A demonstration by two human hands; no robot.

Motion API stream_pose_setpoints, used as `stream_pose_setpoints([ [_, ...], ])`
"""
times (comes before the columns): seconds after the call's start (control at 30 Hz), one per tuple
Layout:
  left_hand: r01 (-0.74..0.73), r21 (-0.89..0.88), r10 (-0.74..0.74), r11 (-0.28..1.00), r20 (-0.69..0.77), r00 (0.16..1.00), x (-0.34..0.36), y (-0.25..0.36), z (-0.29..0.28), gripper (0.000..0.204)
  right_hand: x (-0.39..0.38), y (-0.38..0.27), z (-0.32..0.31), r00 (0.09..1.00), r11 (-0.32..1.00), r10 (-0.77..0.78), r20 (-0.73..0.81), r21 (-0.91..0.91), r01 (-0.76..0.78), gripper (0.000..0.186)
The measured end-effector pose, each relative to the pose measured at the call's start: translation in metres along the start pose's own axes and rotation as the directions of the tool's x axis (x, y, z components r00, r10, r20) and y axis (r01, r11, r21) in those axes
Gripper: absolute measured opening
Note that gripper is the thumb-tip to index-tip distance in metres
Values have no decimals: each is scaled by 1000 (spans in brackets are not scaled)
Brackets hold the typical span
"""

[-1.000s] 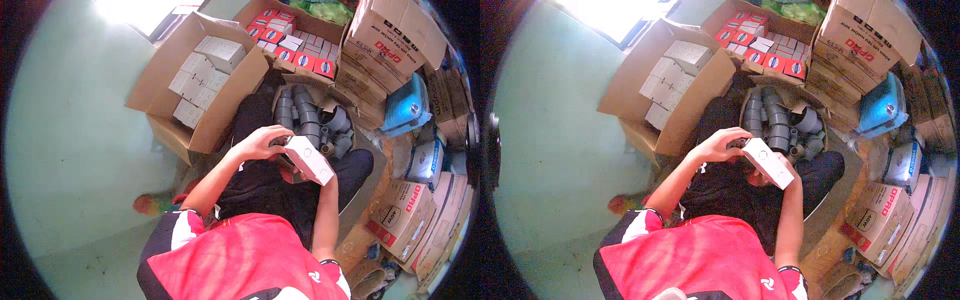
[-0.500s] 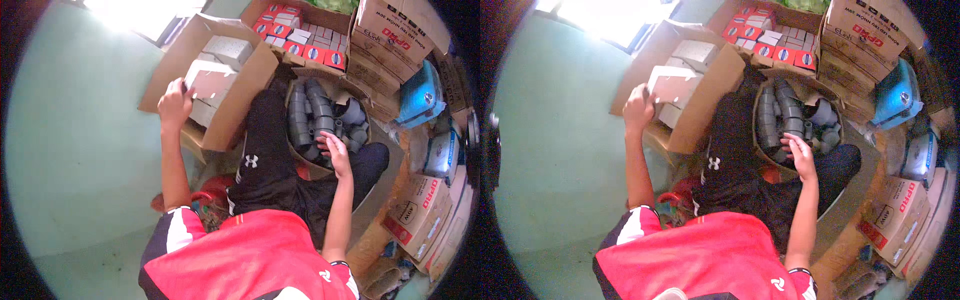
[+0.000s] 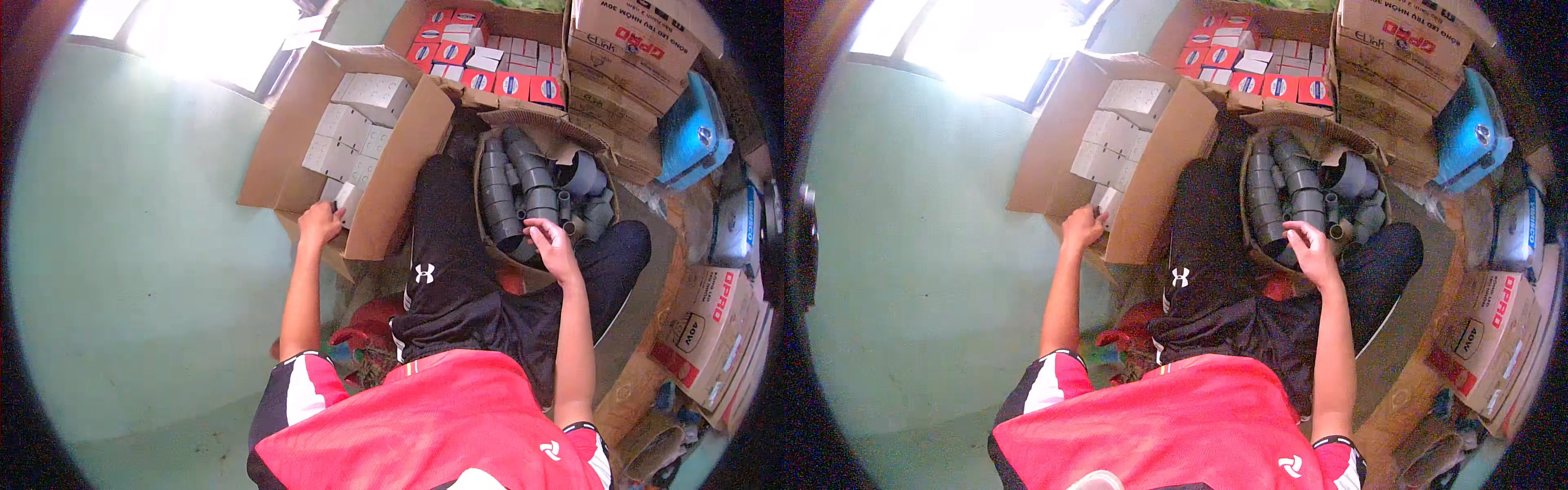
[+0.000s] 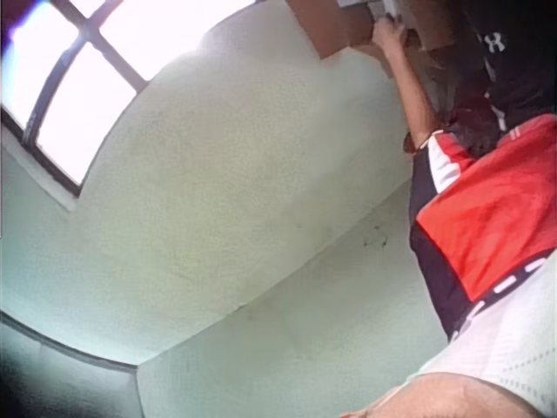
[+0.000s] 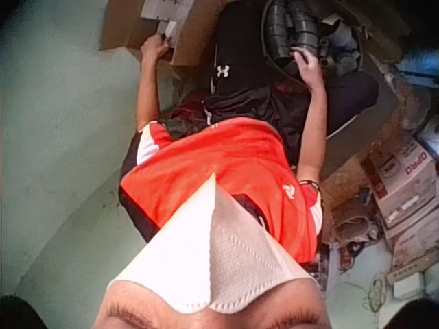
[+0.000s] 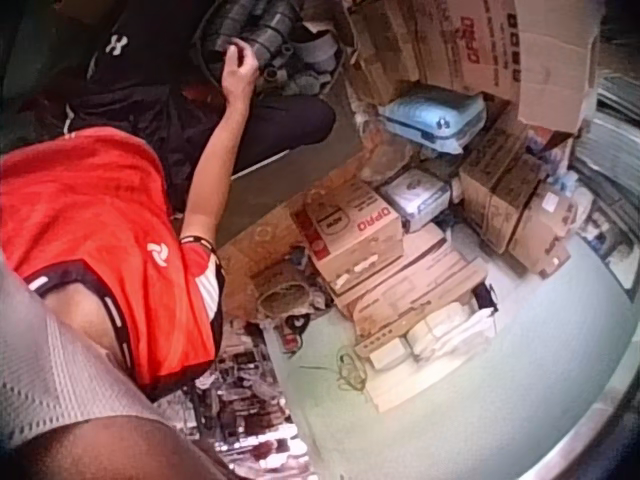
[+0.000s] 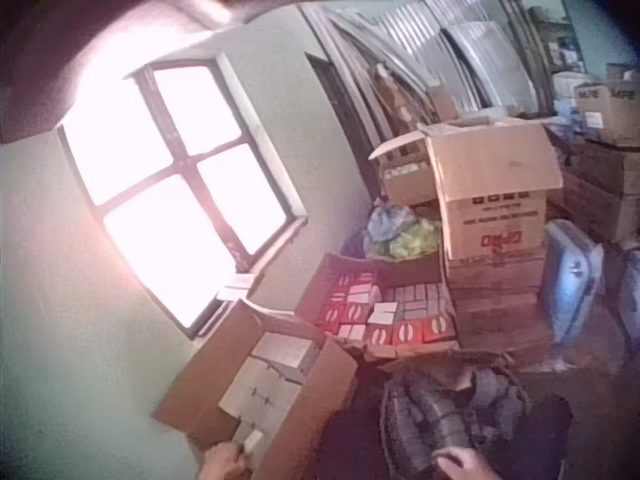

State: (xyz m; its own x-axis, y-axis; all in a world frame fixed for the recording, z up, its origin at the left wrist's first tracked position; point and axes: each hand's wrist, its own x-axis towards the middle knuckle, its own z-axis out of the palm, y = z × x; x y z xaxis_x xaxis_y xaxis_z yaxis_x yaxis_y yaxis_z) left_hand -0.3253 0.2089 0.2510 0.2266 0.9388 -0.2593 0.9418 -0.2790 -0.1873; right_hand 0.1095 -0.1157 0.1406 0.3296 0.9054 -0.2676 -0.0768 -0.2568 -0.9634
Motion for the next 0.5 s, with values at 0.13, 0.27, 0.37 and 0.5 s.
stream_pose_setpoints([
  [0.13, -129, 78, 121, 989, 104, 987, 22, 3, 26, 49, 1, 2, -4, 999, 1000, 10, -45, -15, -11, 32],
  [0.27, -203, 97, 184, 974, 173, 968, 54, -4, 64, 46, 3, 12, -4, 997, 993, -7, -78, -119, -3, 33],
  [0.37, -166, 95, 139, 982, 240, 961, 74, -7, 87, 44, 3, 22, -4, 994, 938, -17, -107, -346, -22, 36],
  [0.5, -81, 23, 69, 996, 317, 946, 82, -7, 101, 43, 0, 30, -5, 992, 841, 122, -13, -529, -111, 42],
])
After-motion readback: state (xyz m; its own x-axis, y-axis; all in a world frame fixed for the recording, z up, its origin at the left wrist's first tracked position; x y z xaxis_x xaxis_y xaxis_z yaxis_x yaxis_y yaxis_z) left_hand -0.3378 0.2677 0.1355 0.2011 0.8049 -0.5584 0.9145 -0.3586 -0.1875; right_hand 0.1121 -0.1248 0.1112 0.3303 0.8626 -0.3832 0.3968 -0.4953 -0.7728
